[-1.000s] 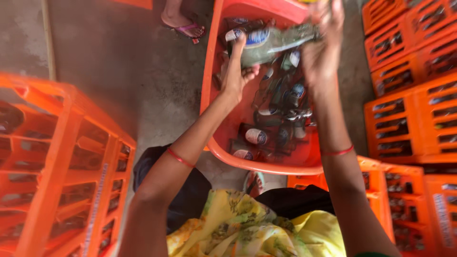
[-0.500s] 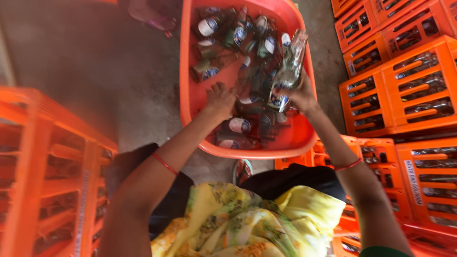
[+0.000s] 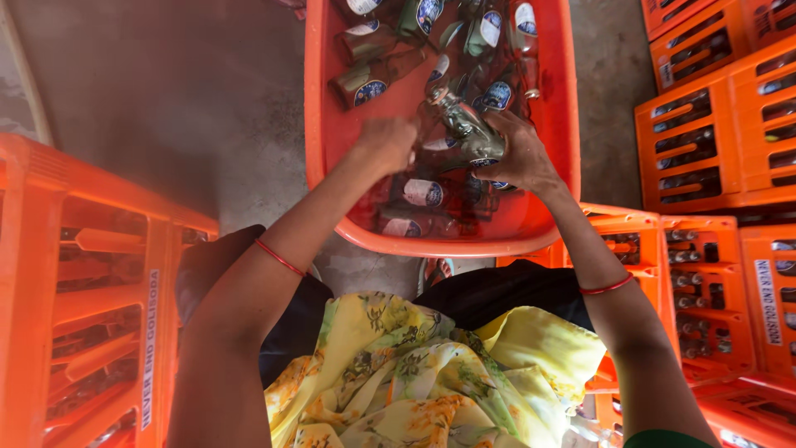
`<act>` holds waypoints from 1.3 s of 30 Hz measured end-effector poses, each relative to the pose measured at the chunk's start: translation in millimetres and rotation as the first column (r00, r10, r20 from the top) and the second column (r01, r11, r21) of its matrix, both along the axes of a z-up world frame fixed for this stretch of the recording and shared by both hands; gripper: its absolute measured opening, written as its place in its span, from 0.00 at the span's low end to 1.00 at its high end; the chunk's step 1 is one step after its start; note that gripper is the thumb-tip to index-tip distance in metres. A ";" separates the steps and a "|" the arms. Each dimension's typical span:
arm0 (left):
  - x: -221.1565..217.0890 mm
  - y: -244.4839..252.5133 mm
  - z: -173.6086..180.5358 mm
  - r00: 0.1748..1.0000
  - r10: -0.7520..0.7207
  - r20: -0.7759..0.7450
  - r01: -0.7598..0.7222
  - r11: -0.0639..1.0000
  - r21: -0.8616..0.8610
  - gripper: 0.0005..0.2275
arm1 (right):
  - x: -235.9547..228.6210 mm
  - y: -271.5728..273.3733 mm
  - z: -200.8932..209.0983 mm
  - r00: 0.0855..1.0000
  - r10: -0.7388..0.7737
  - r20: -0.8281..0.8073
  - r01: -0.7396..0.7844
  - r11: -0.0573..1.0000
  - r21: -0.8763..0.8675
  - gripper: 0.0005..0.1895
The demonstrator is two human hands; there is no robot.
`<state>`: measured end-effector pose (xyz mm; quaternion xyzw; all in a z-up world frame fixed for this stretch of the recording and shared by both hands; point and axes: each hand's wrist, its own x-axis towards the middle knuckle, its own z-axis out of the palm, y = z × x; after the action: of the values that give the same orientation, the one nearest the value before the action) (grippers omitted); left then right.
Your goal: The person washes glass bottles by hand in a red tub filled with water. They pick up bottles, rinse them, and place them into orange crates.
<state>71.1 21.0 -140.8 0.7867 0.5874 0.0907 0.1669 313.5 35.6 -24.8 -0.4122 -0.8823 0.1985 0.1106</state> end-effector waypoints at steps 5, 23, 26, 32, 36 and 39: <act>-25.4 4.1 52.9 0.981 0.179 0.074 -0.183 0.982 0.056 0.27 | -6.1 -18.2 15.8 0.988 -0.061 0.139 0.064 0.998 -0.017 0.41; -78.7 1.7 43.3 0.883 0.320 -0.344 -0.379 0.918 -0.119 0.39 | -16.6 -35.8 31.7 0.940 -0.045 0.337 0.050 0.999 -0.006 0.45; -76.0 7.5 37.4 0.876 0.305 -0.375 -0.393 0.901 -0.184 0.43 | -11.7 -35.8 32.9 0.942 -0.061 0.331 0.059 0.998 0.016 0.44; -72.8 4.4 39.6 0.881 0.283 -0.379 -0.379 0.902 -0.207 0.44 | -10.1 -35.6 32.5 0.922 -0.077 0.380 0.089 0.996 -0.015 0.48; -70.9 1.6 45.1 0.878 0.267 -0.397 -0.380 0.893 -0.242 0.43 | -10.5 -35.8 32.2 0.924 -0.073 0.376 0.080 0.997 -0.004 0.48; -70.4 0.8 46.8 0.896 0.229 -0.381 -0.336 0.910 -0.243 0.45 | -9.6 -34.6 33.9 0.910 -0.102 0.401 0.115 0.993 -0.008 0.47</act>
<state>0.8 21.8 -94.0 0.6606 0.7233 -0.1155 0.1648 303.9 1.0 9.1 -0.4941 -0.8587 0.1175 -0.0680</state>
